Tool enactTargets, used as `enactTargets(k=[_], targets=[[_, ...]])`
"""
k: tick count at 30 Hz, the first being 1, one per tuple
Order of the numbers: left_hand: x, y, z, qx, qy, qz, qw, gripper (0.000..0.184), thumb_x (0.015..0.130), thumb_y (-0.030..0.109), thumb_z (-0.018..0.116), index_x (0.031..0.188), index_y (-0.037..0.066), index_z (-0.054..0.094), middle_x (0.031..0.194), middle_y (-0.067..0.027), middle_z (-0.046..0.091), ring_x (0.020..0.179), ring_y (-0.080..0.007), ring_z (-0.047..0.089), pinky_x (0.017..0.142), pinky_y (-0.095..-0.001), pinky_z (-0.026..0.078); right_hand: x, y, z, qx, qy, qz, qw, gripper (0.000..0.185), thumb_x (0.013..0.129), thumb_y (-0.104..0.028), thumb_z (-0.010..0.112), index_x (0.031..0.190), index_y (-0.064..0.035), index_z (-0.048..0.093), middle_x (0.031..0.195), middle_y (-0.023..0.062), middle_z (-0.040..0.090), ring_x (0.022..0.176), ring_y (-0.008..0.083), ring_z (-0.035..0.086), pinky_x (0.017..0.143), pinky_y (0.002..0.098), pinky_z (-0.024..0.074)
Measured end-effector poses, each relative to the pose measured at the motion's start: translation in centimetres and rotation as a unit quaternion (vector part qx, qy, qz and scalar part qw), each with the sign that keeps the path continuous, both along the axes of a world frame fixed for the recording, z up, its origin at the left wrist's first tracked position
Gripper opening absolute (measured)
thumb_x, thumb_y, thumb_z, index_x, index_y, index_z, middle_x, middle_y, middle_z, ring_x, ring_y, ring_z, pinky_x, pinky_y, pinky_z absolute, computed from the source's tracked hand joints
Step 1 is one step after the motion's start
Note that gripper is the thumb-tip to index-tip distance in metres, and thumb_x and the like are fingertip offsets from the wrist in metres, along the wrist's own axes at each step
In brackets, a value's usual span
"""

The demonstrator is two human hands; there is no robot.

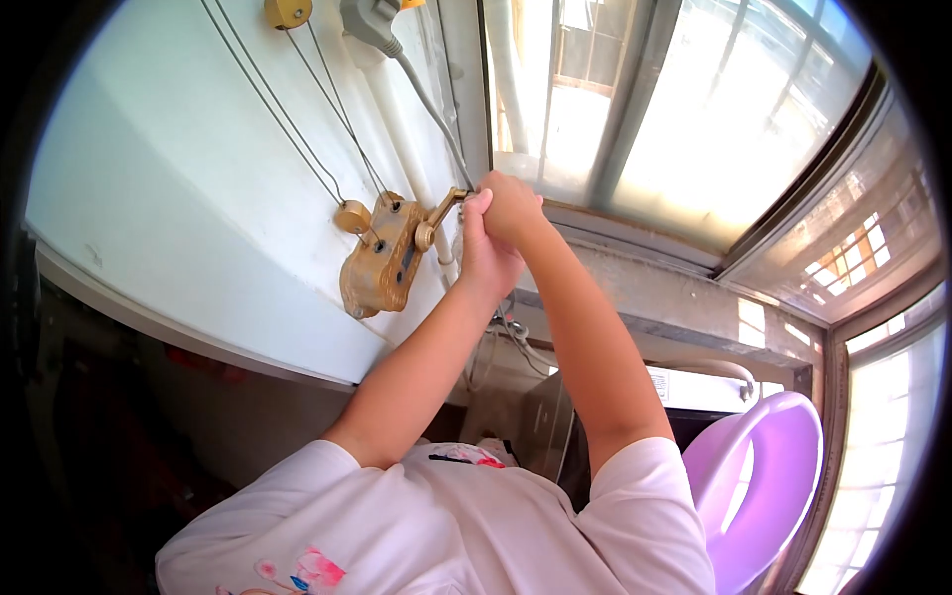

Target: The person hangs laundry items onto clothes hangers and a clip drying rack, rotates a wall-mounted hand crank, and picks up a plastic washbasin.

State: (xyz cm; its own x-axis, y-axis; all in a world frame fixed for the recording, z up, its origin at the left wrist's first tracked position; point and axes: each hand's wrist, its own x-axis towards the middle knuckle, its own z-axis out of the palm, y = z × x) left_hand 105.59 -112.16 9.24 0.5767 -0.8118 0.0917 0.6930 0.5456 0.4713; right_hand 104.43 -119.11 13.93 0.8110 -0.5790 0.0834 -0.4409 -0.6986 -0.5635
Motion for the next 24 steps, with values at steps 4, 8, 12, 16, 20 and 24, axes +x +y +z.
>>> enactTargets(k=[4,8,12,16,20,24], targets=[[-1.6,2.4,-1.4,0.052,0.028,-0.007,0.998,0.045,0.082,0.039,0.057,0.116,0.012,0.045,0.111,-0.0034,0.055,0.105,-0.0221,0.056,0.093,-0.0359,0.045,-1.2,1.6,-2.5,0.032,0.000,0.009,0.999,0.028,0.080,-0.029,0.060,0.077,-0.0016,0.065,0.075,0.0151,0.065,0.075,0.0318,0.062,0.067,0.0411,0.0468],[-2.5,4.8,-3.3,0.089,0.060,-0.043,0.993,0.046,0.081,0.036,0.059,0.117,0.012,0.045,0.111,-0.0032,0.056,0.104,-0.0202,0.057,0.094,-0.0347,0.045,-2.9,4.0,-4.0,0.077,0.029,-0.017,0.996,0.024,0.081,-0.027,0.059,0.079,-0.0037,0.064,0.074,0.0149,0.064,0.073,0.0318,0.061,0.067,0.0414,0.0466],[-3.4,7.7,-4.6,0.121,0.047,-0.078,0.988,0.047,0.081,0.036,0.060,0.118,0.012,0.045,0.111,-0.0032,0.056,0.104,-0.0185,0.056,0.091,-0.0336,0.045,-4.7,6.1,-5.1,0.092,0.014,0.005,0.996,0.024,0.081,-0.027,0.058,0.079,-0.0033,0.063,0.073,0.0159,0.063,0.071,0.0338,0.060,0.065,0.0416,0.0466],[-4.5,10.8,-4.7,0.132,0.016,-0.104,0.986,0.052,0.080,0.036,0.064,0.121,0.011,0.043,0.112,-0.0024,0.055,0.106,-0.0169,0.054,0.090,-0.0315,0.043,-6.1,8.1,-5.8,0.051,0.006,0.060,0.997,0.025,0.082,-0.026,0.056,0.076,-0.0013,0.062,0.075,0.0190,0.062,0.072,0.0371,0.059,0.066,0.0432,0.0464],[-6.1,14.0,-3.6,0.125,-0.016,-0.126,0.984,0.057,0.079,0.036,0.066,0.124,0.012,0.040,0.118,-0.0018,0.050,0.112,-0.0145,0.048,0.094,-0.0320,0.039,-8.3,10.8,-5.0,0.056,-0.029,0.095,0.993,0.027,0.083,-0.025,0.054,0.078,0.0003,0.061,0.075,0.0204,0.062,0.073,0.0388,0.059,0.066,0.0446,0.0462],[-7.4,17.0,-0.1,0.118,-0.050,-0.125,0.984,0.061,0.079,0.035,0.066,0.127,0.013,0.036,0.122,-0.0023,0.045,0.115,-0.0161,0.045,0.098,-0.0351,0.037,-9.9,13.1,-0.8,0.058,0.025,0.130,0.990,0.026,0.085,-0.024,0.050,0.082,0.0009,0.059,0.076,0.0206,0.062,0.074,0.0395,0.059,0.067,0.0455,0.0461]])
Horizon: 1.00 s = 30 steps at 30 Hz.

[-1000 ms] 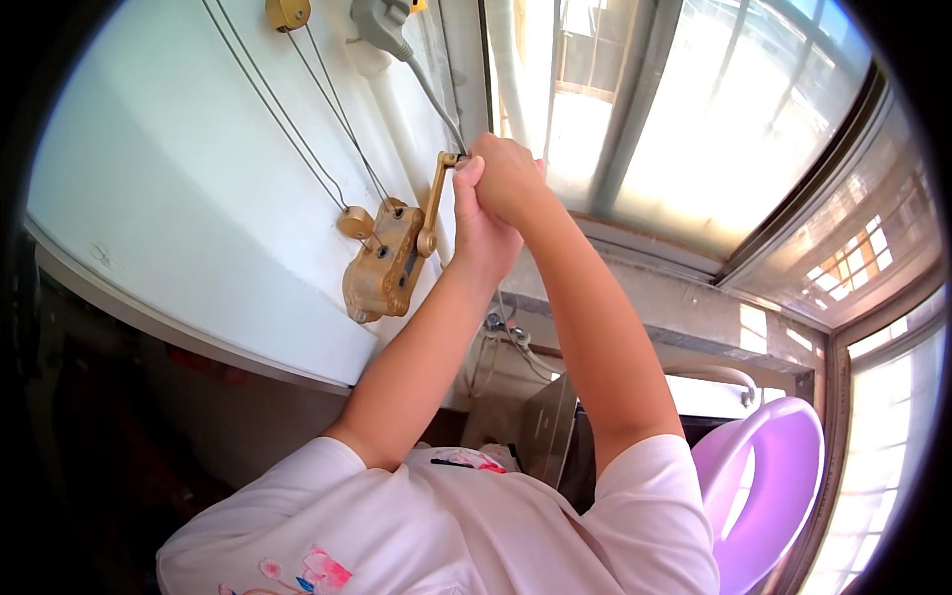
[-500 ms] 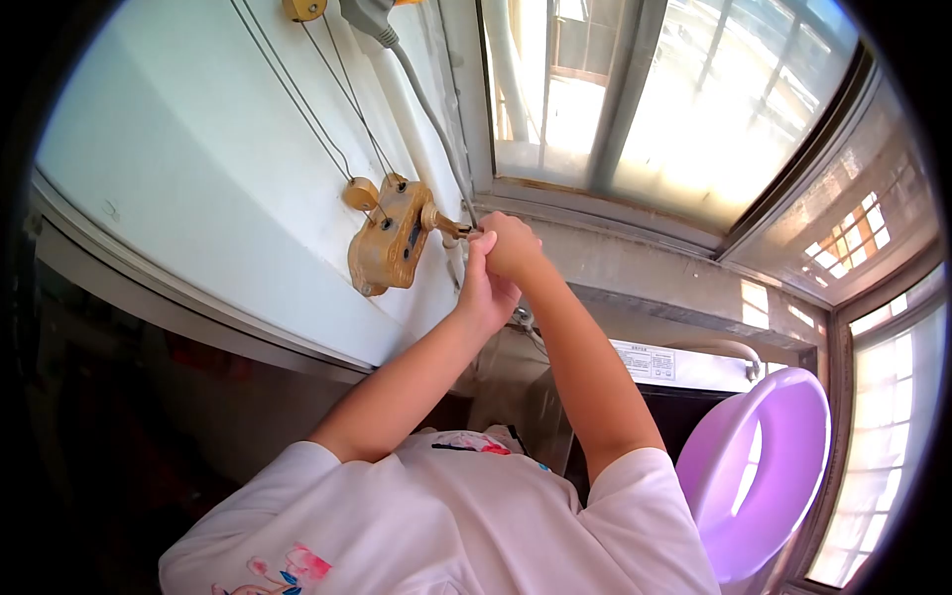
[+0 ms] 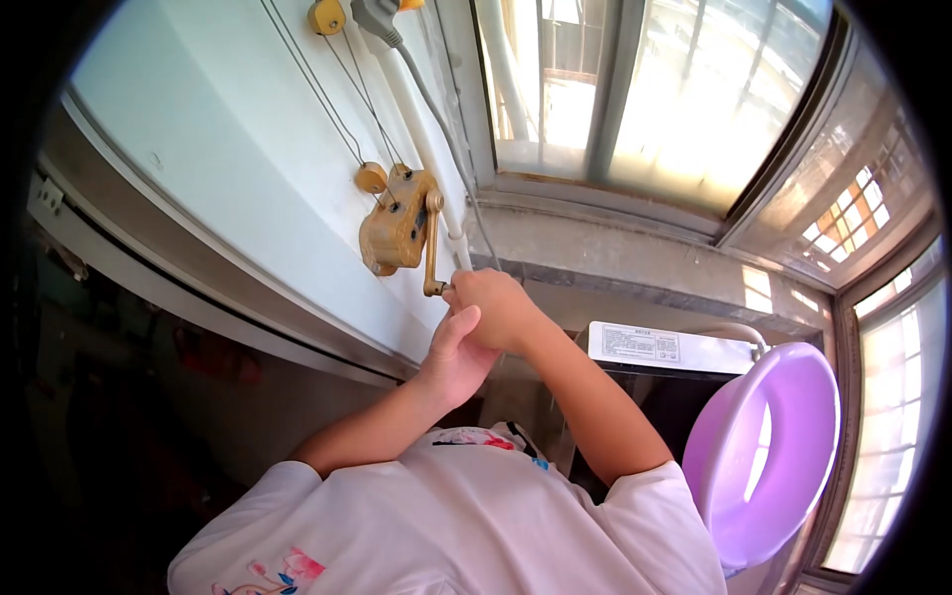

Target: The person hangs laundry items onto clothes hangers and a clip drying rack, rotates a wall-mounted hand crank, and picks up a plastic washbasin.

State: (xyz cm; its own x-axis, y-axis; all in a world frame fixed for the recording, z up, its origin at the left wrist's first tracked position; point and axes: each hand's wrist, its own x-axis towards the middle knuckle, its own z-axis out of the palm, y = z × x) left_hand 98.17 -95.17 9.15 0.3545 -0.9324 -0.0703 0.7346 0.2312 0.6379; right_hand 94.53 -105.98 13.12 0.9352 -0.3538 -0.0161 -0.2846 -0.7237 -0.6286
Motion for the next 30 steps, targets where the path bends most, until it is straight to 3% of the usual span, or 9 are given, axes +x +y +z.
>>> enactTargets(k=[5,13,18,19,30], targets=[[-0.4,0.9,4.2,-0.040,-0.046,0.010,0.998,0.060,0.079,0.032,0.068,0.126,0.012,0.036,0.122,-0.0031,0.045,0.116,-0.0165,0.044,0.100,-0.0368,0.036,-0.8,0.9,4.5,-0.059,-0.074,0.067,0.993,0.020,0.083,-0.020,0.054,0.079,0.0000,0.055,0.069,0.0194,0.059,0.070,0.0398,0.058,0.062,0.0451,0.0449],[1.5,-2.9,7.6,-0.126,-0.154,0.075,0.977,0.063,0.078,0.038,0.068,0.125,0.011,0.036,0.120,-0.0031,0.046,0.116,-0.0172,0.045,0.097,-0.0370,0.038,1.1,-0.7,8.9,-0.110,-0.187,0.023,0.976,0.014,0.079,-0.014,0.058,0.077,-0.0002,0.056,0.064,0.0183,0.057,0.063,0.0391,0.055,0.057,0.0432,0.0427],[3.1,-7.2,9.2,-0.149,-0.125,0.113,0.974,0.063,0.078,0.043,0.066,0.125,0.013,0.037,0.121,-0.0038,0.047,0.115,-0.0187,0.047,0.098,-0.0365,0.039,3.1,-3.4,11.2,-0.102,-0.183,-0.024,0.978,0.016,0.080,-0.015,0.057,0.076,0.0004,0.058,0.062,0.0154,0.058,0.059,0.0341,0.055,0.057,0.0390,0.0438],[3.7,-8.0,9.3,-0.161,-0.115,0.111,0.974,0.062,0.078,0.043,0.066,0.125,0.014,0.037,0.120,-0.0042,0.047,0.116,-0.0196,0.047,0.098,-0.0367,0.039,3.5,-4.0,11.1,-0.107,-0.226,-0.022,0.968,0.015,0.081,-0.014,0.056,0.077,0.0004,0.058,0.063,0.0142,0.059,0.059,0.0310,0.055,0.058,0.0376,0.0443],[6.3,-14.0,8.8,-0.188,-0.048,0.102,0.976,0.057,0.079,0.044,0.062,0.122,0.015,0.039,0.120,-0.0051,0.049,0.115,-0.0231,0.049,0.093,-0.0369,0.043,7.5,-9.5,9.7,-0.078,-0.216,-0.080,0.970,0.017,0.082,-0.016,0.055,0.077,-0.0001,0.058,0.068,0.0133,0.060,0.064,0.0290,0.054,0.063,0.0372,0.0440]])
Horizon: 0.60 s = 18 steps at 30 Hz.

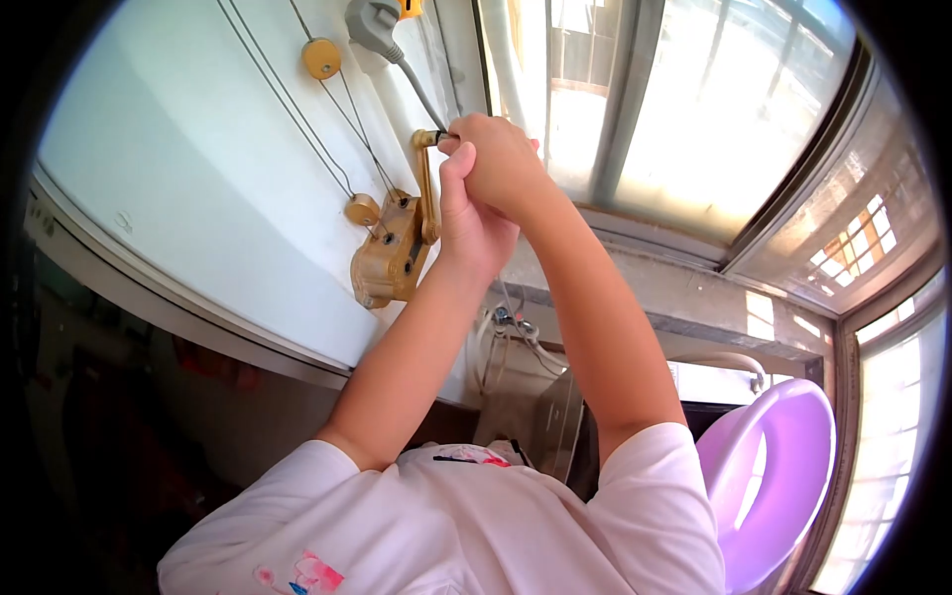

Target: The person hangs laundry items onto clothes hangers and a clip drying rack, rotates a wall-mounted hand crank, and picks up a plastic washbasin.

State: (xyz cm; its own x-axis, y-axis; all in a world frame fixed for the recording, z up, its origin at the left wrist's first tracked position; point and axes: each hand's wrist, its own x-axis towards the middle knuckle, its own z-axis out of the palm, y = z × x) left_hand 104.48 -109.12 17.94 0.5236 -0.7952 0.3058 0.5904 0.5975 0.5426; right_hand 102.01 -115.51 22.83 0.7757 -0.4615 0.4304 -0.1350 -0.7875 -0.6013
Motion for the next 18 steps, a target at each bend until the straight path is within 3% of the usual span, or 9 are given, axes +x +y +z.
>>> enactTargets(k=[11,18], targets=[[1.4,-2.7,-4.4,0.091,0.072,0.022,0.993,0.052,0.080,0.040,0.062,0.121,0.015,0.042,0.114,-0.0049,0.056,0.108,-0.0242,0.056,0.089,-0.0339,0.046,2.2,-3.9,-4.9,0.045,0.084,-0.007,0.995,0.028,0.082,-0.023,0.059,0.074,0.0032,0.060,0.071,0.0188,0.061,0.068,0.0332,0.059,0.063,0.0402,0.0462],[0.4,-1.7,-10.5,0.182,0.139,0.012,0.973,0.051,0.080,0.038,0.061,0.119,0.008,0.046,0.109,-0.0056,0.059,0.104,-0.0230,0.058,0.089,-0.0335,0.046,1.6,-4.0,-12.0,0.080,0.158,0.007,0.984,0.026,0.081,-0.025,0.061,0.076,0.0010,0.063,0.073,0.0200,0.062,0.068,0.0346,0.060,0.065,0.0414,0.0472]])
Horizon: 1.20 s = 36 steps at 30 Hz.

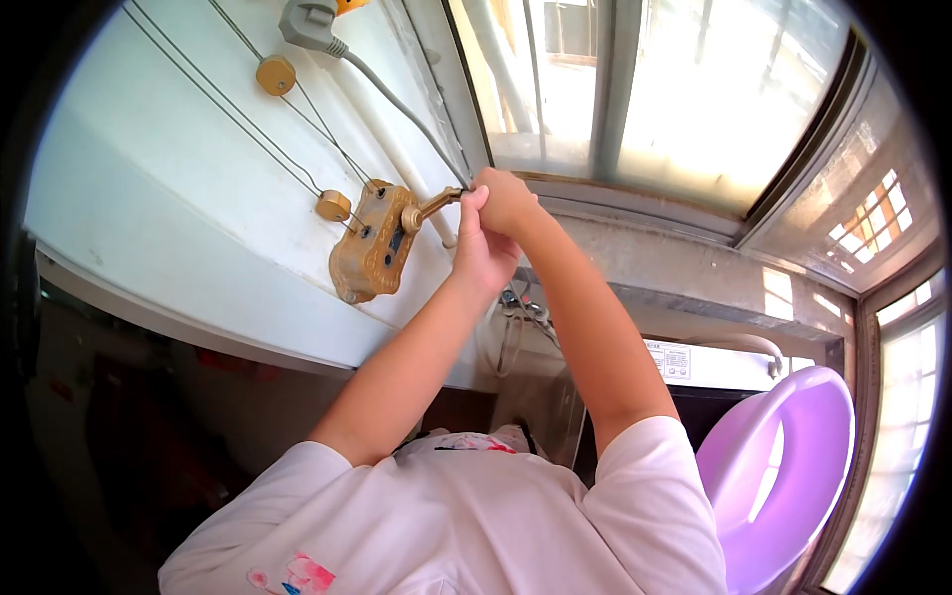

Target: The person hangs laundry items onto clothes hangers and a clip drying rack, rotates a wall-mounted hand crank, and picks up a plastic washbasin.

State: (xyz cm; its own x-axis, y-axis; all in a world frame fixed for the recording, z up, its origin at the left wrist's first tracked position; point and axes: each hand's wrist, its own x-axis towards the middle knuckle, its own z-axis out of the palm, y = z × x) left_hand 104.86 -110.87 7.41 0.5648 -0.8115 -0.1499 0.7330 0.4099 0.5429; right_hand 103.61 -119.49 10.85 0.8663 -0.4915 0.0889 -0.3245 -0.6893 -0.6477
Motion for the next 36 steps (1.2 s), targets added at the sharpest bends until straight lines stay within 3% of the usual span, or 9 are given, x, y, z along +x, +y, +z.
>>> enactTargets(k=[4,9,14,21,31,33,34,36], targets=[[-1.9,2.7,-0.5,0.040,0.032,-0.017,0.999,0.048,0.080,0.037,0.060,0.117,0.009,0.048,0.107,-0.0061,0.059,0.103,-0.0230,0.058,0.090,-0.0341,0.046,-1.8,2.6,-1.7,0.051,0.013,-0.019,0.998,0.025,0.080,-0.026,0.061,0.082,-0.0011,0.066,0.077,0.0208,0.063,0.072,0.0360,0.061,0.066,0.0420,0.0477],[-2.5,6.4,-2.0,0.033,0.042,-0.096,0.994,0.045,0.080,0.034,0.061,0.116,0.012,0.047,0.110,-0.0053,0.058,0.097,-0.0186,0.057,0.079,-0.0304,0.046,-4.2,6.1,-2.2,0.058,0.027,-0.018,0.998,0.023,0.081,-0.023,0.058,0.082,-0.0017,0.067,0.078,0.0208,0.064,0.073,0.0371,0.061,0.065,0.0420,0.0476],[-4.4,10.8,-1.4,0.026,0.035,-0.126,0.991,0.049,0.080,0.031,0.064,0.120,0.013,0.043,0.115,-0.0045,0.054,0.107,-0.0179,0.052,0.089,-0.0336,0.043,-6.4,9.6,-3.1,0.053,-0.004,0.008,0.999,0.027,0.080,-0.027,0.056,0.076,-0.0013,0.064,0.077,0.0200,0.064,0.074,0.0379,0.061,0.067,0.0450,0.0477],[-7.0,15.4,1.9,0.019,-0.006,-0.138,0.990,0.061,0.079,0.031,0.064,0.129,0.009,0.036,0.126,-0.0081,0.047,0.118,-0.0200,0.045,0.103,-0.0366,0.034,-9.4,14.3,0.8,0.028,-0.031,0.031,0.999,0.026,0.083,-0.024,0.055,0.074,0.0000,0.058,0.069,0.0217,0.061,0.068,0.0401,0.059,0.062,0.0467,0.0460],[-6.8,15.9,8.3,-0.032,-0.141,-0.096,0.985,0.064,0.080,0.031,0.065,0.131,0.008,0.034,0.128,-0.0116,0.044,0.120,-0.0222,0.043,0.102,-0.0392,0.035,-9.5,15.4,8.5,-0.047,-0.070,0.048,0.995,0.019,0.081,-0.018,0.057,0.073,-0.0014,0.054,0.064,0.0185,0.057,0.063,0.0400,0.055,0.056,0.0427,0.0429],[-6.3,14.9,9.4,-0.072,-0.138,-0.090,0.984,0.057,0.078,0.019,0.067,0.123,0.010,0.034,0.116,-0.0042,0.044,0.112,-0.0137,0.045,0.097,-0.0329,0.038,-9.1,14.7,9.3,-0.062,-0.127,0.049,0.989,0.017,0.080,-0.016,0.058,0.073,-0.0016,0.053,0.063,0.0176,0.056,0.062,0.0396,0.054,0.054,0.0417,0.0416],[-6.1,14.3,9.7,-0.072,-0.136,-0.090,0.984,0.057,0.078,0.019,0.067,0.123,0.010,0.034,0.116,-0.0042,0.044,0.112,-0.0137,0.045,0.097,-0.0329,0.038,-8.8,14.3,9.8,-0.062,-0.126,0.049,0.989,0.017,0.080,-0.016,0.058,0.073,-0.0016,0.053,0.063,0.0176,0.056,0.062,0.0396,0.054,0.054,0.0417,0.0416],[-5.6,13.0,10.2,-0.074,-0.210,-0.040,0.974,0.061,0.080,0.031,0.065,0.128,0.006,0.035,0.125,-0.0126,0.046,0.117,-0.0215,0.045,0.100,-0.0386,0.037,-8.1,13.4,10.8,-0.059,-0.176,0.054,0.981,0.016,0.080,-0.015,0.059,0.074,-0.0018,0.053,0.063,0.0168,0.055,0.062,0.0394,0.053,0.054,0.0415,0.0410]])
